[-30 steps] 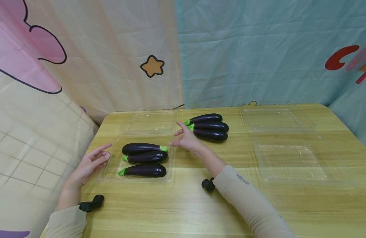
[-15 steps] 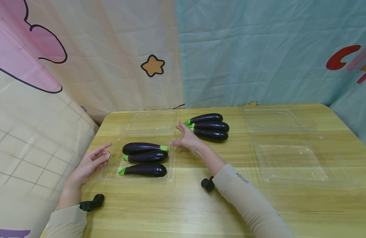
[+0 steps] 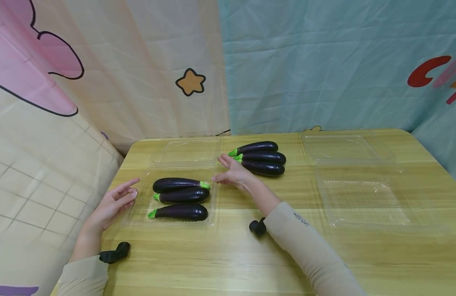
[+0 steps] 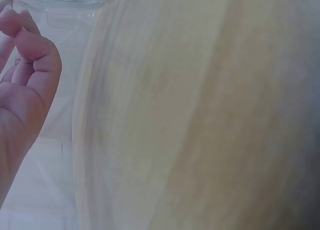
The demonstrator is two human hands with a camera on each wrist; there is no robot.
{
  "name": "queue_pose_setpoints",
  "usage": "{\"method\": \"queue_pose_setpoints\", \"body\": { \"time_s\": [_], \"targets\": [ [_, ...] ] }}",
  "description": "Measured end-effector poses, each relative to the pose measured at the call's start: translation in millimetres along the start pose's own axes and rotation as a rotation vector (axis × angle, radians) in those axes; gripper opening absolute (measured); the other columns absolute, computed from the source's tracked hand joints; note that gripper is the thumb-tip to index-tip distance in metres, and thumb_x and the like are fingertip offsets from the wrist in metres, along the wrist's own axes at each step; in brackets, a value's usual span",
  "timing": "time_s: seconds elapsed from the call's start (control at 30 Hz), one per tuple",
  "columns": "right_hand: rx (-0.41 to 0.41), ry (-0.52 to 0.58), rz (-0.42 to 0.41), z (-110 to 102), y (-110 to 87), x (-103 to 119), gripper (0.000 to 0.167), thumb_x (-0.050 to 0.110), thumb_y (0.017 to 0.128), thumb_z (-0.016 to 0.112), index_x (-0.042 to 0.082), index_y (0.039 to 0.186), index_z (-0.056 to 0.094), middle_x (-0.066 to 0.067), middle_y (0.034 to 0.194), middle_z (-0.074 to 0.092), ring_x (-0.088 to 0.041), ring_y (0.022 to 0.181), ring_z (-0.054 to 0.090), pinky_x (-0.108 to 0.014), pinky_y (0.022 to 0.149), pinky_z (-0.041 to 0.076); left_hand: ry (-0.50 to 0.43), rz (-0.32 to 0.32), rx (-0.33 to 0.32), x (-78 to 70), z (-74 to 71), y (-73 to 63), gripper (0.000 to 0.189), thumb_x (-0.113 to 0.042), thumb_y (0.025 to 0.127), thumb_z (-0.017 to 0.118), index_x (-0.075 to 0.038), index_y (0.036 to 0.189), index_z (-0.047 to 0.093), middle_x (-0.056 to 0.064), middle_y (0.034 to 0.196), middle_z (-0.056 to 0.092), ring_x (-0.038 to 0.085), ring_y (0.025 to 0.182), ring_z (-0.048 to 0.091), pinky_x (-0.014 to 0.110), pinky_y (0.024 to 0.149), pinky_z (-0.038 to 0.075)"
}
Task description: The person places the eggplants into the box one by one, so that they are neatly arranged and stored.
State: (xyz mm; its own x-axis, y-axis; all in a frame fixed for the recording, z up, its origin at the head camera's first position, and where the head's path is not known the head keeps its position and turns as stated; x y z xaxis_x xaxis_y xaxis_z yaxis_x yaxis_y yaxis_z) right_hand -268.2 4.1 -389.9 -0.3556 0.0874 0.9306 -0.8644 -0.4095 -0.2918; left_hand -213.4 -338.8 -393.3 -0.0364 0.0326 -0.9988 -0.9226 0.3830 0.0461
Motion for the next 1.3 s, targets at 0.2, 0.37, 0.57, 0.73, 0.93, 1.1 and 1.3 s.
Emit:
{"method": "queue_pose_setpoints", "body": {
  "time_s": [0.2,0.37,0.57,0.73,0.93,1.1,1.3],
  "targets": [
    [-0.001,0.044,0.015,1.7,0.6,-1.0,0.095,-0.018,0.080,0.059,0.013,0.151,0.005,0.000,0.155,0.014,-0.015,0.071,0.058,-0.024,0.063,0.050,-0.011,-0.002,-0.001,-1.6,1.0,-0.6,0.043,0.004,0.097,0.042,-0.018,0.133,0.052,-0.003,0.094,0.058,0.003,0.072,0.052,0.015,0.061,0.045],
    [-0.017,0.097,0.063,2.8,0.6,-3.2,0.096,-0.020,0.081,0.057,0.016,0.151,0.003,-0.002,0.155,0.014,-0.015,0.065,0.058,-0.022,0.056,0.049,-0.011,-0.005,-0.003,-1.0,0.6,-0.8,0.043,0.003,0.097,0.042,-0.017,0.133,0.051,-0.002,0.094,0.058,0.003,0.072,0.052,0.015,0.061,0.045],
    [-0.017,0.104,0.093,2.5,1.2,-4.9,0.091,-0.020,0.081,0.057,0.017,0.151,0.012,0.000,0.155,0.014,-0.015,0.066,0.057,-0.022,0.054,0.048,-0.014,-0.009,0.003,0.6,0.6,-1.0,0.042,0.002,0.097,0.043,-0.018,0.132,0.052,-0.002,0.093,0.058,0.002,0.071,0.052,0.015,0.060,0.044],
    [0.000,0.151,0.103,3.3,1.0,-3.3,0.092,-0.021,0.082,0.053,0.023,0.151,0.011,0.002,0.156,0.011,-0.018,0.072,0.059,-0.023,0.054,0.051,-0.006,0.002,0.001,0.6,0.4,-0.6,0.042,0.003,0.097,0.042,-0.017,0.133,0.051,-0.002,0.093,0.057,0.002,0.071,0.051,0.015,0.060,0.044],
    [0.033,0.164,0.102,4.2,0.2,-1.4,0.095,-0.022,0.083,0.051,0.027,0.151,0.008,0.003,0.156,0.005,-0.020,0.069,0.057,-0.024,0.053,0.051,0.009,0.003,0.000,-0.4,0.3,-0.2,0.043,0.003,0.097,0.042,-0.017,0.134,0.050,-0.002,0.094,0.057,0.002,0.071,0.052,0.015,0.059,0.044],
    [0.043,0.152,0.096,5.1,0.3,-0.5,0.096,-0.022,0.083,0.050,0.029,0.150,0.006,0.005,0.156,0.003,-0.019,0.066,0.056,-0.024,0.052,0.051,0.008,0.003,0.001,-0.7,0.4,0.1,0.043,0.003,0.097,0.042,-0.017,0.134,0.050,-0.002,0.094,0.058,0.002,0.071,0.052,0.015,0.059,0.044],
    [0.034,0.136,0.060,6.2,-0.2,0.6,0.096,-0.024,0.082,0.050,0.029,0.150,0.008,0.007,0.156,0.003,-0.018,0.061,0.055,-0.024,0.050,0.050,-0.014,-0.004,0.008,0.6,-0.1,0.5,0.042,0.003,0.097,0.042,-0.014,0.135,0.049,-0.003,0.094,0.058,0.002,0.072,0.052,0.015,0.060,0.044]
  ]
}}
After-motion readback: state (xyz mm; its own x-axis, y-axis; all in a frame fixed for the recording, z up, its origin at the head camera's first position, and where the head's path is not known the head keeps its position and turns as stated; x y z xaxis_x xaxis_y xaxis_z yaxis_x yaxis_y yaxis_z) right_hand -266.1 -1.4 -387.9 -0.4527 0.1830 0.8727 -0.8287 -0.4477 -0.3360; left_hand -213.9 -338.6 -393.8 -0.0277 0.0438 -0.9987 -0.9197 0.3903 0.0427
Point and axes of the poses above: each hand's wrist, its own y-axis towards the middle knuckle, its own z-axis out of the palm, x = y × z, the point moved 4 cm from there along y, towards the middle knuckle
